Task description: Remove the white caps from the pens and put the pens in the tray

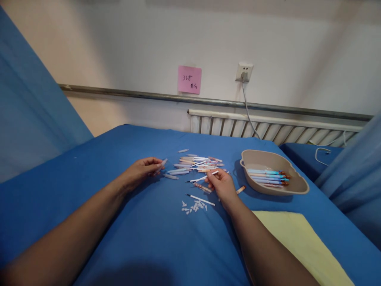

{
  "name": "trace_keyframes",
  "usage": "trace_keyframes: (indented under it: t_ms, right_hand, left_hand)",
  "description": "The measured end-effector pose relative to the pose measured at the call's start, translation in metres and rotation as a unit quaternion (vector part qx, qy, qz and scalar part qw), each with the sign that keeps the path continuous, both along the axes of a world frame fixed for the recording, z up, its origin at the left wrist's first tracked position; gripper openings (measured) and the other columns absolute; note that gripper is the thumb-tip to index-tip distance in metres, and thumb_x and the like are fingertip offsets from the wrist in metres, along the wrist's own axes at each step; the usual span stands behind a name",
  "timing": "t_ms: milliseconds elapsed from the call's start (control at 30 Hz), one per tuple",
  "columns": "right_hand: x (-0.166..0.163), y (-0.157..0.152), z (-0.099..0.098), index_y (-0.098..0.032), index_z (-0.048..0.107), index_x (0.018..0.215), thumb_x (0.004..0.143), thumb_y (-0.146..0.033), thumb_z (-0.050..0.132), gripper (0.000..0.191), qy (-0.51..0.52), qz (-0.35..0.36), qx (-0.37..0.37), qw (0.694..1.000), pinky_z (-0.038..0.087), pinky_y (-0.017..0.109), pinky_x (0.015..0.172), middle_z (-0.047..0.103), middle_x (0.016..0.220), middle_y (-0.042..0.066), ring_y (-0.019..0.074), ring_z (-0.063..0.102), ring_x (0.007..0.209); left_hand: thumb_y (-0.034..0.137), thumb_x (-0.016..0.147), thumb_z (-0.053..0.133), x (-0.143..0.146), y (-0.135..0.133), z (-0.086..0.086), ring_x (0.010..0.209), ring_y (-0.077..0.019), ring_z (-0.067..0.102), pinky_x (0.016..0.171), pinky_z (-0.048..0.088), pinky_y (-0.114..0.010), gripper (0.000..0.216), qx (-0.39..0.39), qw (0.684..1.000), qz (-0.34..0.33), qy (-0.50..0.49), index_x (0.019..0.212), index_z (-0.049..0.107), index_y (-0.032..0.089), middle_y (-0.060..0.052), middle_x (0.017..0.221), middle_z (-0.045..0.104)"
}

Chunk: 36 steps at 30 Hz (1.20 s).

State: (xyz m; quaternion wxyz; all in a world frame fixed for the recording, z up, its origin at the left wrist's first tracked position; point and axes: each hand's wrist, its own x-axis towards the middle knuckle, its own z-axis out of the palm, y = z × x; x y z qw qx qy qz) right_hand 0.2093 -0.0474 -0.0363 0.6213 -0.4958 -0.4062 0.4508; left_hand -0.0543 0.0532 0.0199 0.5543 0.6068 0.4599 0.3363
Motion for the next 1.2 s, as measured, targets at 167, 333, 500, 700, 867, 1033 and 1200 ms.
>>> trace_keyframes:
  t_ms: [167,333,500,700,867,1033,1200]
  right_hand:
    - [0.000,0.000,0.000,-0.019,0.059,0.072,0.064,-0.051,0.072,0.035,-0.011,0.001,-0.003,1.000,0.036,0.022,0.044,0.063,0.063,0.000,0.0092,0.046,0.046]
    - [-0.001,0.000,0.000,-0.019,0.058,0.072,0.064,-0.052,0.071,0.037,-0.017,-0.001,-0.001,1.000,0.036,0.022,0.044,0.063,0.062,0.000,0.0097,0.046,0.046]
    - [-0.001,0.001,-0.001,-0.019,0.059,0.071,0.065,-0.051,0.071,0.035,-0.019,0.003,-0.001,1.000,0.036,0.022,0.044,0.063,0.062,0.000,0.0095,0.046,0.046]
    - [-0.002,0.000,0.000,-0.019,0.058,0.071,0.064,-0.050,0.072,0.035,-0.009,0.004,-0.005,1.000,0.036,0.022,0.044,0.063,0.062,0.000,0.0087,0.046,0.046]
    - [-0.002,0.000,0.000,-0.019,0.058,0.072,0.065,-0.050,0.072,0.034,0.000,0.005,-0.003,1.000,0.036,0.022,0.044,0.065,0.064,0.000,0.0088,0.047,0.045]
    - [-0.001,0.001,-0.003,-0.018,0.058,0.076,0.067,-0.047,0.072,0.033,0.017,0.000,0.008,1.000,0.036,0.021,0.043,0.068,0.068,0.002,0.0085,0.048,0.045]
    - [-0.003,-0.001,0.002,-0.018,0.059,0.079,0.069,-0.044,0.072,0.031,0.057,-0.011,0.046,0.997,0.036,0.020,0.046,0.067,0.068,0.001,0.0082,0.049,0.048]
  left_hand:
    - [0.035,0.063,0.075,0.001,-0.001,0.000,0.051,-0.0078,0.047,0.050,0.033,-0.021,0.033,-0.006,1.000,0.011,-0.004,0.085,0.062,0.014,0.001,0.064,0.060]
    - [0.040,0.063,0.074,0.003,-0.003,-0.002,0.055,-0.0094,0.049,0.051,0.034,-0.021,0.038,0.021,0.998,-0.040,0.054,0.089,0.066,0.013,-0.002,0.068,0.062]
    - [0.041,0.067,0.069,0.012,-0.013,-0.015,0.065,-0.0141,0.056,0.062,0.041,-0.024,0.031,0.092,0.972,-0.152,0.150,0.085,0.069,0.015,-0.002,0.074,0.066]
    - [0.033,0.082,0.054,0.015,-0.013,-0.024,0.086,-0.0202,0.059,0.079,0.043,-0.030,0.022,0.310,0.879,-0.162,0.324,0.094,0.067,0.020,-0.005,0.092,0.067]
    - [0.029,0.084,0.052,0.011,-0.002,-0.024,0.090,-0.0221,0.056,0.081,0.041,-0.032,0.018,0.387,0.798,-0.147,0.437,0.093,0.065,0.021,-0.007,0.093,0.065]
    - [0.027,0.083,0.052,0.015,-0.004,-0.022,0.085,-0.0225,0.055,0.078,0.040,-0.032,0.014,0.385,0.791,-0.153,0.450,0.086,0.063,0.019,-0.008,0.087,0.063]
    - [0.030,0.085,0.047,0.025,-0.022,-0.015,0.081,-0.0198,0.055,0.073,0.041,-0.029,0.017,0.306,0.887,-0.157,0.307,0.088,0.059,0.018,-0.004,0.086,0.062]
